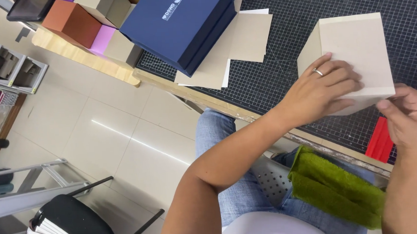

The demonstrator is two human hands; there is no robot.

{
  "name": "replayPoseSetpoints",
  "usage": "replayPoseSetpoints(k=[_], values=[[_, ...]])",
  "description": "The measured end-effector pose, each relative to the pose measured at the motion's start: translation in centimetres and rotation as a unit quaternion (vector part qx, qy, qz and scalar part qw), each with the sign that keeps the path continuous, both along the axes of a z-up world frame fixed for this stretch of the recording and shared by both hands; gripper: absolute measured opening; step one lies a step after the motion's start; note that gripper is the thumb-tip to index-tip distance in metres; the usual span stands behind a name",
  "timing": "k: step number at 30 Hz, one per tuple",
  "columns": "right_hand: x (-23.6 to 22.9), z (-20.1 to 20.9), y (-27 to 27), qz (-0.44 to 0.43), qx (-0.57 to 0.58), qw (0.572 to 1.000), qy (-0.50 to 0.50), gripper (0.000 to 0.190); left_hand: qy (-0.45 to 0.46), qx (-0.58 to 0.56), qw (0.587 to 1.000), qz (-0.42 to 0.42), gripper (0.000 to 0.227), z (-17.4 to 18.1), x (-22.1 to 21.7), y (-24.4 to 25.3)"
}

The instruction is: Assembling a small white cardboard box by folding pre-cut pieces and securing them with tape.

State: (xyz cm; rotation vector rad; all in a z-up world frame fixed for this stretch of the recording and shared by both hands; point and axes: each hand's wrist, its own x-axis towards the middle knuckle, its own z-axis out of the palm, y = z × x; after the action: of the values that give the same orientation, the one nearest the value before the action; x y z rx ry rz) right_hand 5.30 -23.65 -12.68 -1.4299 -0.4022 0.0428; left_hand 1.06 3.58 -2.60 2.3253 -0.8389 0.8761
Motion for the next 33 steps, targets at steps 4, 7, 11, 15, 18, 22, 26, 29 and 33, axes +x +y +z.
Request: replayPoseSetpoints(k=[4,7,11,15,18,22,26,29,33], values=[[0.8,-1.4,0.1,-0.03,0.0,0.999,-0.019,0.021,0.001,-0.02,1.0,0.007,0.051,0.9,-0.5,-0.6],[0.3,-0.5,0.5,-0.028,-0.004,0.999,-0.024,0.025,-0.048,-0.062,0.997,0.019,0.033,1.0,-0.4,-0.8],[0.3,-0.9,0.0,-0.014,-0.012,1.0,-0.004,0.029,-0.045,-0.044,0.998,0.021,0.021,0.4,-0.1,-0.8],[0.6,-1.2,1.0,-0.028,0.007,1.0,0.01,0.038,-0.06,-0.006,0.997,0.038,0.023,0.5,-0.2,-0.6],[0.2,-0.6,2.5,-0.056,-0.04,0.998,0.004,0.04,-0.056,-0.001,0.998,0.039,0.027,-0.1,0.1,-0.4],[-1.2,2.2,3.0,-0.024,-0.074,0.997,-0.01,0.057,-0.014,0.002,1.0,-0.001,0.032,-0.3,0.0,0.1],[0.1,0.0,2.7,-0.028,-0.017,0.999,0.0,0.046,0.001,0.015,1.0,0.001,0.048,0.2,-0.2,0.0],[-0.7,0.9,3.6,-0.047,-0.043,0.998,0.002,0.042,-0.005,-0.002,1.0,0.007,0.043,0.7,-0.7,-0.1],[-1.3,1.6,3.2,-0.002,-0.031,1.0,0.0,0.051,-0.003,-0.018,1.0,-0.007,0.036,0.6,-0.5,0.0]])
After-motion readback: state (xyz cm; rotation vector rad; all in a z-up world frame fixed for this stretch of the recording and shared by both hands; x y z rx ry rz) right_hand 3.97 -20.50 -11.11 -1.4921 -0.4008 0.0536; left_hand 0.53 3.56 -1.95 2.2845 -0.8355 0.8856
